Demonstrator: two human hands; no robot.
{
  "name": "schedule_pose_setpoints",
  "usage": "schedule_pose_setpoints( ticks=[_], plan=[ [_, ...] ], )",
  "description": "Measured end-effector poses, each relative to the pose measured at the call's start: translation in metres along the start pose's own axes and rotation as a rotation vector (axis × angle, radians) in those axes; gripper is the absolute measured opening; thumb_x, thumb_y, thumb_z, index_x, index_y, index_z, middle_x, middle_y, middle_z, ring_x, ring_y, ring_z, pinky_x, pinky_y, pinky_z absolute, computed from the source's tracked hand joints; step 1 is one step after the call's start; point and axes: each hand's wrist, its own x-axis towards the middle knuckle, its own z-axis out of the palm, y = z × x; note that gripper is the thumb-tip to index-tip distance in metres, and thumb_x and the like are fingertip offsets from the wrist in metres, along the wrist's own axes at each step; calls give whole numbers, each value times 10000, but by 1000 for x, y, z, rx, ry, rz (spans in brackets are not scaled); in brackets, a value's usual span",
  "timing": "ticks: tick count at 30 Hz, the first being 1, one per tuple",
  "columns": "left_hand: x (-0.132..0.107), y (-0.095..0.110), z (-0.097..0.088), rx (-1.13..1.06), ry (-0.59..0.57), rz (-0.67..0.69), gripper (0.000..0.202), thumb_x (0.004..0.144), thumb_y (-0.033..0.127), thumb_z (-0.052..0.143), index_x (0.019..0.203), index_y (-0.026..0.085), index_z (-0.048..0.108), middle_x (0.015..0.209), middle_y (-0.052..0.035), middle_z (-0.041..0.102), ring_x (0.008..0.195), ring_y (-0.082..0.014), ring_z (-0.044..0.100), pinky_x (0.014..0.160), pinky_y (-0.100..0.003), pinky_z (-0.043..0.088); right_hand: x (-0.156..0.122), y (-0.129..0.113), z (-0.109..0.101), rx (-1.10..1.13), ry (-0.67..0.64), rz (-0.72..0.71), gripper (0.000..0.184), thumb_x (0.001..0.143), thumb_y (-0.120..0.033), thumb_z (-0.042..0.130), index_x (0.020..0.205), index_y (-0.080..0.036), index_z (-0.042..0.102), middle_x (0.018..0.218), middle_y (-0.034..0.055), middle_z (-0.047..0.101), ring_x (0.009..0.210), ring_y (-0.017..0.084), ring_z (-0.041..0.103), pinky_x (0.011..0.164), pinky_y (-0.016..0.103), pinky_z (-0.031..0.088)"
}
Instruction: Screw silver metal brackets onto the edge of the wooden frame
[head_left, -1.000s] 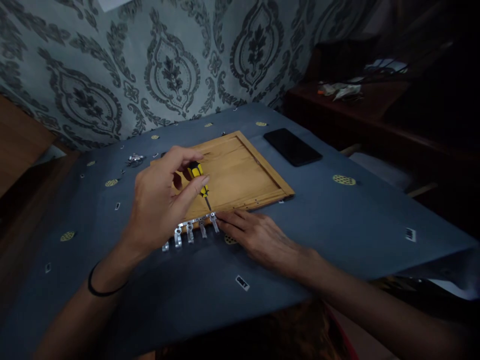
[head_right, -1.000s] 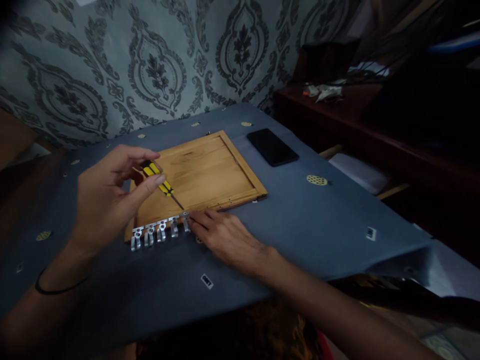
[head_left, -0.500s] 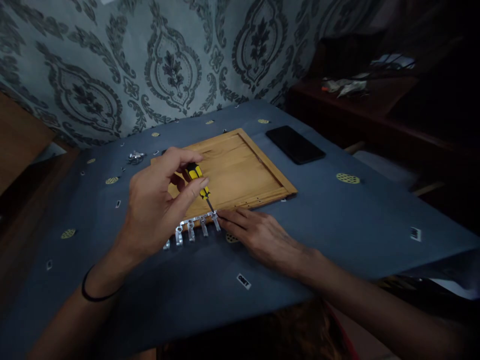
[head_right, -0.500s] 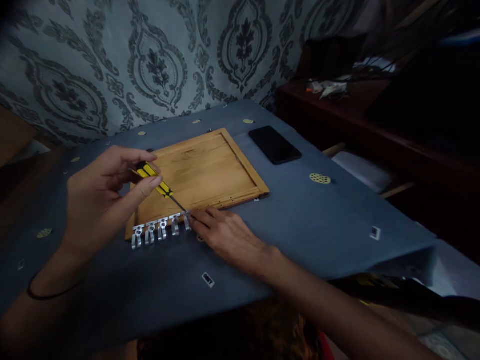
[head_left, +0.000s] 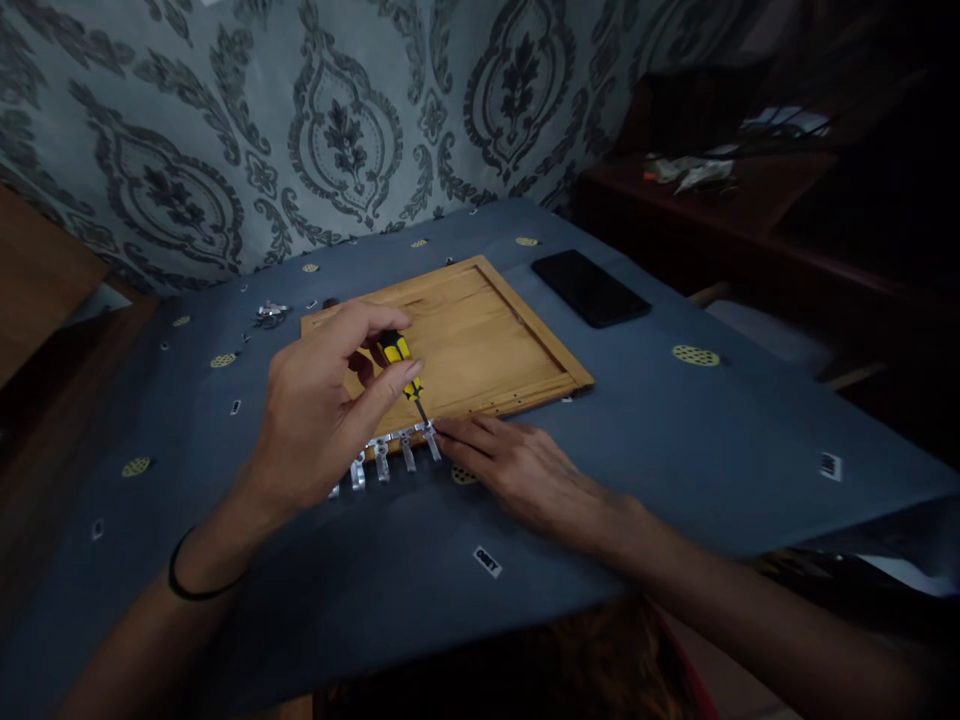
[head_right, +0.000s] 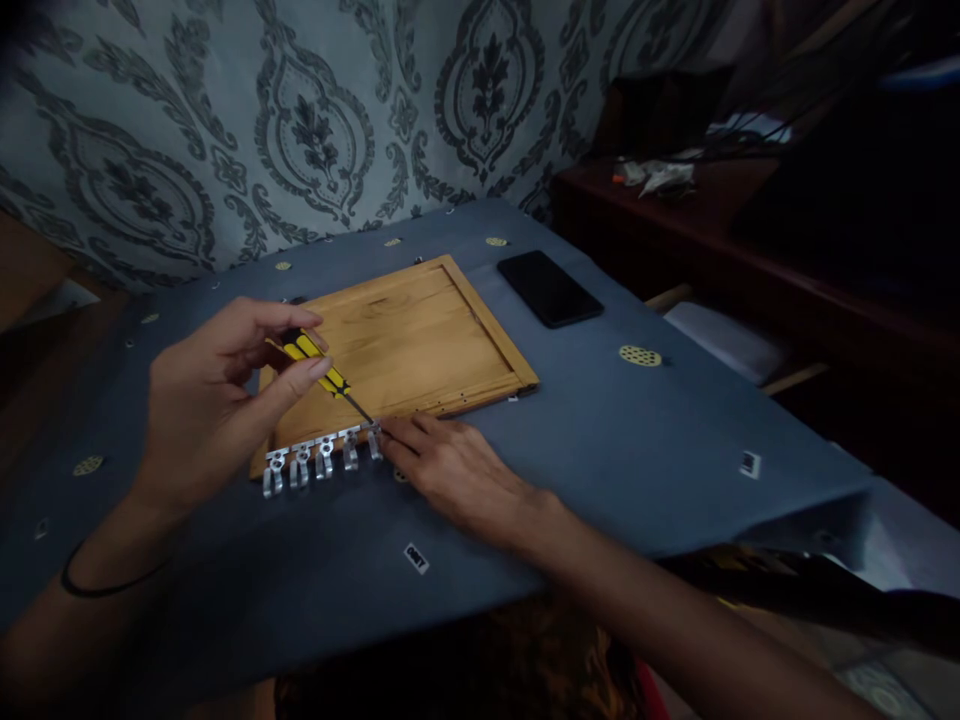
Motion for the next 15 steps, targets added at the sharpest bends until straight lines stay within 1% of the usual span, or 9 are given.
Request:
schedule_pose_setpoints(
  ticks=[4, 6, 8, 11, 15],
  plan=[
    [0, 0, 5, -93, 41, -85, 198, 873, 271, 737, 1059, 226, 686, 976, -14, 734, 793, -153, 687, 700, -274, 567, 0, 0, -1, 5, -29, 1, 447, 862, 46, 529, 1242, -133, 683, 1278, 125, 749, 1044, 236, 739, 801, 344, 641],
    [1, -2, 9, -172, 43, -134, 178, 857, 275, 746, 1014, 222, 683, 925, -11, 728, 774, -153, 675, 671, -265, 559, -1, 1, -1, 6, -32, 2, 459, 854, 51, 527, 1246, -129, 683, 1285, 125, 747, 1063, 247, 735, 808, 358, 645],
    [0, -5, 14, -221, 33, -169, 145, 844, 283, 757, 944, 218, 674, 833, 2, 703, 742, -152, 653, 650, -261, 544, -1, 1, 0, 1, -38, 1, 470, 849, 51, 523, 1259, -119, 681, 1292, 130, 743, 1073, 261, 731, 811, 379, 649],
    [0, -7, 19, -232, 17, -174, 158, 826, 297, 781, 847, 208, 652, 744, 21, 651, 708, -145, 621, 640, -253, 524, -2, 1, 1, -19, -41, -3, 471, 855, 43, 510, 1268, -107, 680, 1298, 131, 743, 1072, 265, 731, 797, 379, 653],
    [0, -6, 16, -174, -17, -124, 178, 854, 320, 769, 813, 192, 651, 759, 15, 658, 740, -152, 632, 684, -258, 519, -2, 1, 3, -25, -10, -21, 440, 869, 35, 503, 1248, -89, 689, 1294, 128, 747, 1056, 267, 734, 760, 366, 656]
  ],
)
